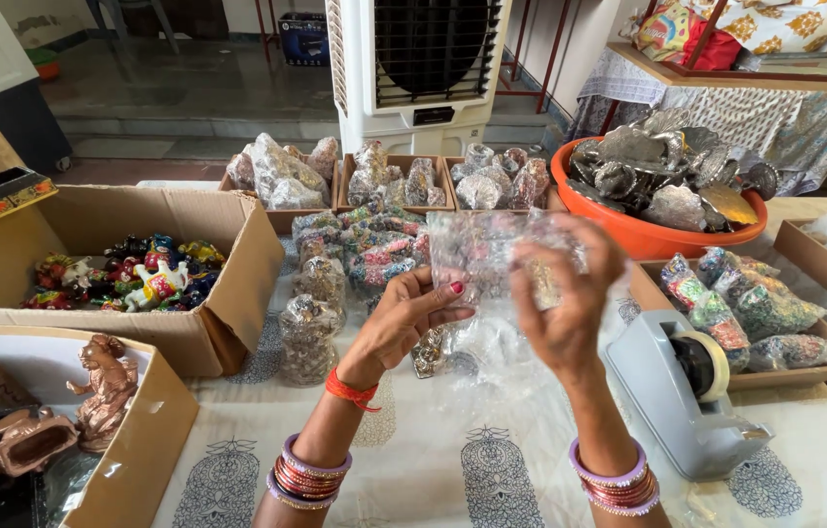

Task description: The person cleans a small religious statuette using a white cloth. The person repeatedly wipes various surfaces of the statuette while holding it by hand at a table filled with various packaged and unpackaged goods.

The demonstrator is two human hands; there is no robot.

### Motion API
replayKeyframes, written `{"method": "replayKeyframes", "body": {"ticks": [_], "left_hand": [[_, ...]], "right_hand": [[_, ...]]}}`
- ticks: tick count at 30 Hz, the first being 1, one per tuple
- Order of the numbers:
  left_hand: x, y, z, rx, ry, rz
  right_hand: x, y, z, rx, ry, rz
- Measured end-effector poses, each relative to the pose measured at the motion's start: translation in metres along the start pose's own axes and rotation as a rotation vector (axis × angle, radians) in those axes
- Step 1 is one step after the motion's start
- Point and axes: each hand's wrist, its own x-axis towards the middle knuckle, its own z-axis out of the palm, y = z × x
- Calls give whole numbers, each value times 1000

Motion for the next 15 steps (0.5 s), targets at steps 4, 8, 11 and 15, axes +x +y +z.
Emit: {"method": "replayKeyframes", "body": {"ticks": [4,8,11,15], "left_hand": [[8,-24,-23,-14,-38,60],[9,-25,-25,-90,71,67],[3,-14,-14,-139,116,45],[0,-9,-7,-164,102,29]], "right_hand": [[11,-34,-5,54,-316,-144],[8,-36,1,19,-339,-128],[6,-36,3,1,-341,-126],[7,-37,3,-58,-317,-145]]}}
